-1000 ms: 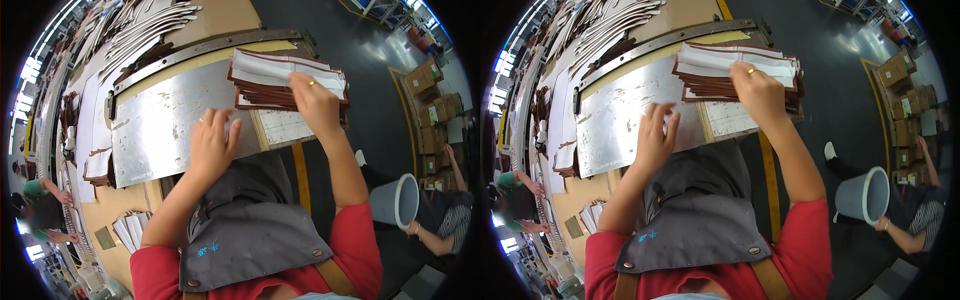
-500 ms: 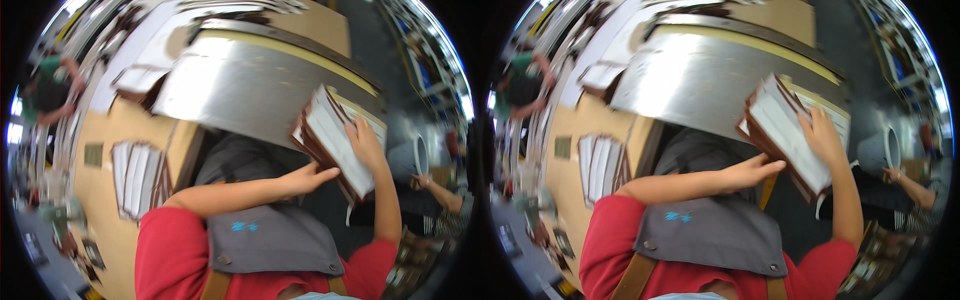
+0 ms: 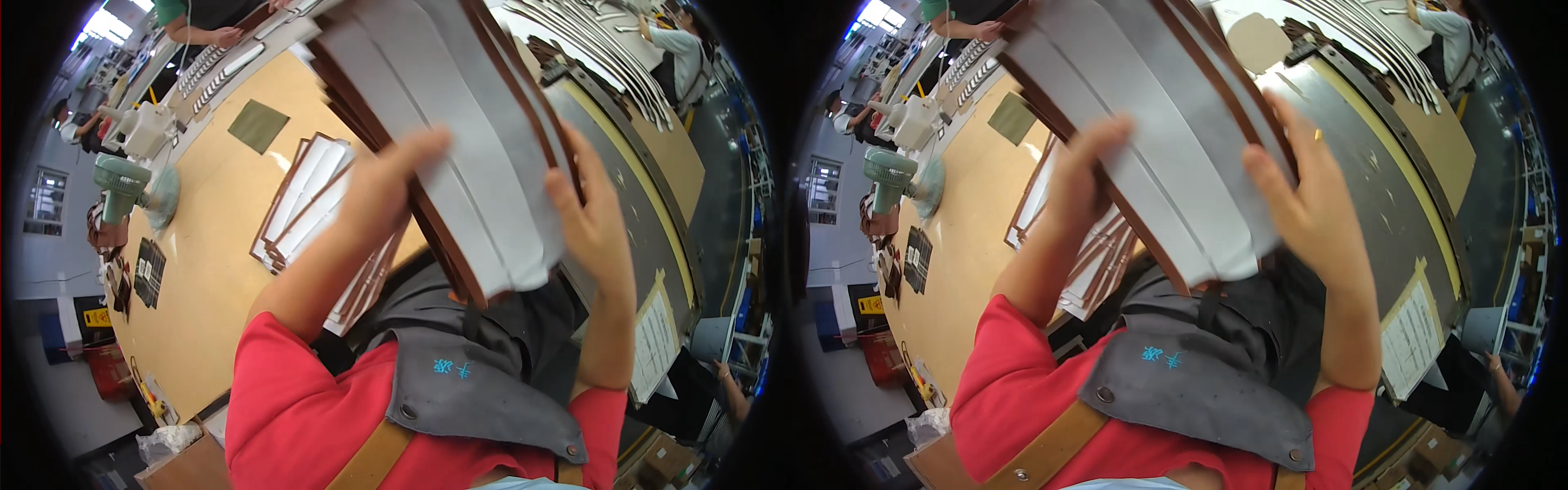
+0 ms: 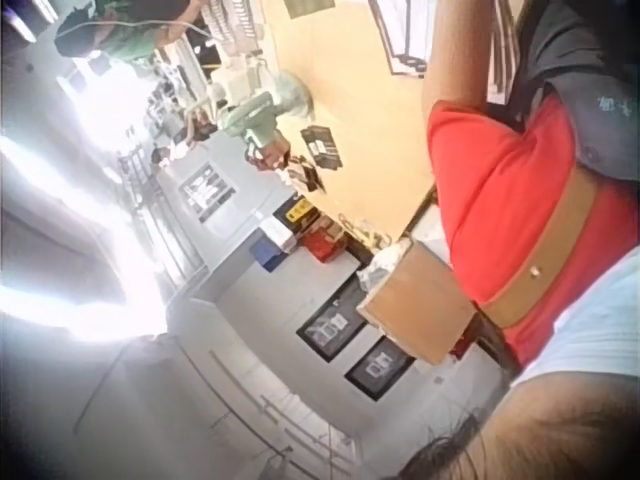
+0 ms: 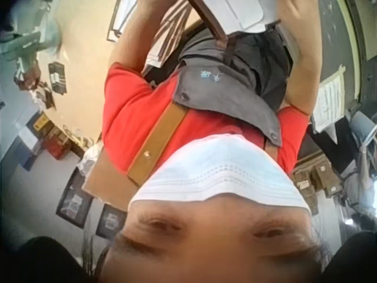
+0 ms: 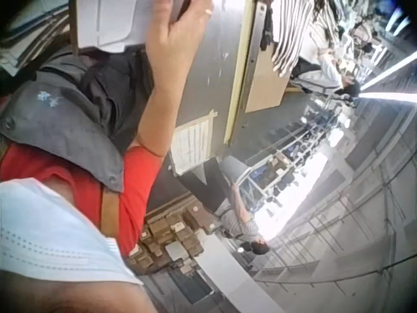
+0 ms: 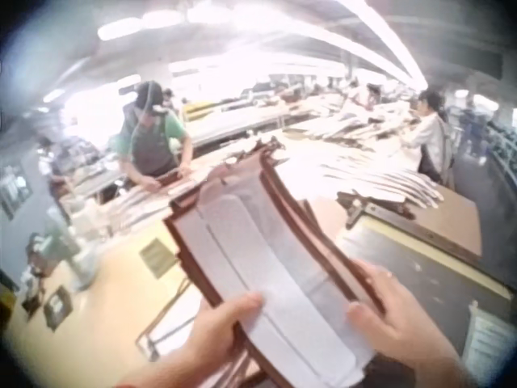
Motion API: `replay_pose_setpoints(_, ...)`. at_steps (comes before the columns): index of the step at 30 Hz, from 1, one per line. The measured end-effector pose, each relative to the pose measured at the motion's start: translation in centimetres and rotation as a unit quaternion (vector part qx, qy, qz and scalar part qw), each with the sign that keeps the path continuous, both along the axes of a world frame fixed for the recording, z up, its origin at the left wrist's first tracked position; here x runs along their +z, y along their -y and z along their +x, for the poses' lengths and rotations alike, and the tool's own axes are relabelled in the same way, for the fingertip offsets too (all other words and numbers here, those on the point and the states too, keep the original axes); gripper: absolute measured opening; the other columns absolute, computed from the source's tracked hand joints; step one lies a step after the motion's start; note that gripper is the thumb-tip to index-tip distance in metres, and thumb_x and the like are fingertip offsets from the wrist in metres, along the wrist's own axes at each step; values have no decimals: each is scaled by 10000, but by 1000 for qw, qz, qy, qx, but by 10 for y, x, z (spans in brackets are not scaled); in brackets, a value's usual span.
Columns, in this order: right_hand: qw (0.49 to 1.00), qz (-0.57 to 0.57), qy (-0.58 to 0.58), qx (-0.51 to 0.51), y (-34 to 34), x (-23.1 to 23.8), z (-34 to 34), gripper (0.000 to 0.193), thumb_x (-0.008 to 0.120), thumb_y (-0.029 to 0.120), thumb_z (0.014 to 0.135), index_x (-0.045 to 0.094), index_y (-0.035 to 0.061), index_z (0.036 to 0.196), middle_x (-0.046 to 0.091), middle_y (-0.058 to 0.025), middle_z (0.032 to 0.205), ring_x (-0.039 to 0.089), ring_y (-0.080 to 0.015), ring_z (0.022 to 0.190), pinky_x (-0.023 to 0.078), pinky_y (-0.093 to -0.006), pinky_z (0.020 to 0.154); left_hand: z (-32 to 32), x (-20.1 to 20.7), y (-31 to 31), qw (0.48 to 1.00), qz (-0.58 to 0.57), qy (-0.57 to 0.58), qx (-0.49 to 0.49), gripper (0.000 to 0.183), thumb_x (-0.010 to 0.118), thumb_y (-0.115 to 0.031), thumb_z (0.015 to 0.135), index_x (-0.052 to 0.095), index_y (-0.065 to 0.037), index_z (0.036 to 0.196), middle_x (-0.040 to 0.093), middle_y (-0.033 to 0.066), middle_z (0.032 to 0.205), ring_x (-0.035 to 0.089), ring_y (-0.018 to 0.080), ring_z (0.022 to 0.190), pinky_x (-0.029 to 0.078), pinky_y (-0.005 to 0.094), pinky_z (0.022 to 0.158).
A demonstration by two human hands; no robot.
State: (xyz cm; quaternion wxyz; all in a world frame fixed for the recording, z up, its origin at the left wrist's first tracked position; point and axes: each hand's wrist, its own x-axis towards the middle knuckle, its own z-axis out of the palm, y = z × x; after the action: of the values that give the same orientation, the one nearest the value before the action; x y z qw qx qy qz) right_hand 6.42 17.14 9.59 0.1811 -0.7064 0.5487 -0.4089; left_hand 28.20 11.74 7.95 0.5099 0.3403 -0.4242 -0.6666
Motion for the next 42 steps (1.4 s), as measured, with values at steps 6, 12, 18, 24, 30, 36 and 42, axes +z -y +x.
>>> replay_pose_setpoints(6,989,-135,39,-37,85,44,6,351,557,232,917,541,39,1210,561,-105,1218,547,-229,1100,426,-339,929,2,32,175,968,-186,-112,124,379,656,-114,775,507,58,1078,607,122,934,617,223,829,517,322,727)
replay_pose_setpoints(12,987,-55,-105,-107,65,-8,-27,291,530,161,919,565,36,1180,529,-95,1257,544,-207,1102,434,-343,913,0,-163,275,894,-210,308,250,712,746,-127,692,356,71,1254,569,175,1121,565,297,1060,447,363,956)
replay_pose_setpoints(18,995,46,-3,-87,28,-41,-31,226,521,93,908,605,16,1104,543,-105,1236,556,-199,1074,441,-307,892,46,-126,242,890,-6,426,163,822,676,-506,756,422,99,1251,548,226,1163,611,273,911,506,346,719)
replay_pose_setpoints(24,992,84,-9,93,19,-54,34,165,546,24,864,603,-17,1014,624,-147,1019,602,-250,970,449,-310,856,220,-142,105,760,-44,635,132,586,527,-407,906,490,76,1236,572,222,1198,557,278,1098,401,338,954)
replay_pose_setpoints(30,960,125,0,251,12,-108,93,178,561,105,875,589,19,1029,601,-153,1001,575,-335,918,456,-368,795,288,-173,-55,777,209,554,213,709,565,-513,865,446,64,1259,533,228,1155,536,282,1051,428,347,904)
replay_pose_setpoints(36,922,53,-33,383,-2,-143,177,353,582,200,869,538,49,1185,504,-189,1264,476,-355,1164,395,-398,975,229,-191,-130,804,217,460,308,622,651,-437,836,412,37,1160,486,181,1087,526,212,902,457,318,799)
replay_pose_setpoints(42,924,81,-141,345,-10,-194,191,497,478,373,930,414,131,1360,337,-164,1435,279,-373,1335,254,-477,1076,172,-158,-161,873,264,210,353,553,627,-312,883,362,26,1232,514,147,1132,523,192,982,451,300,839)
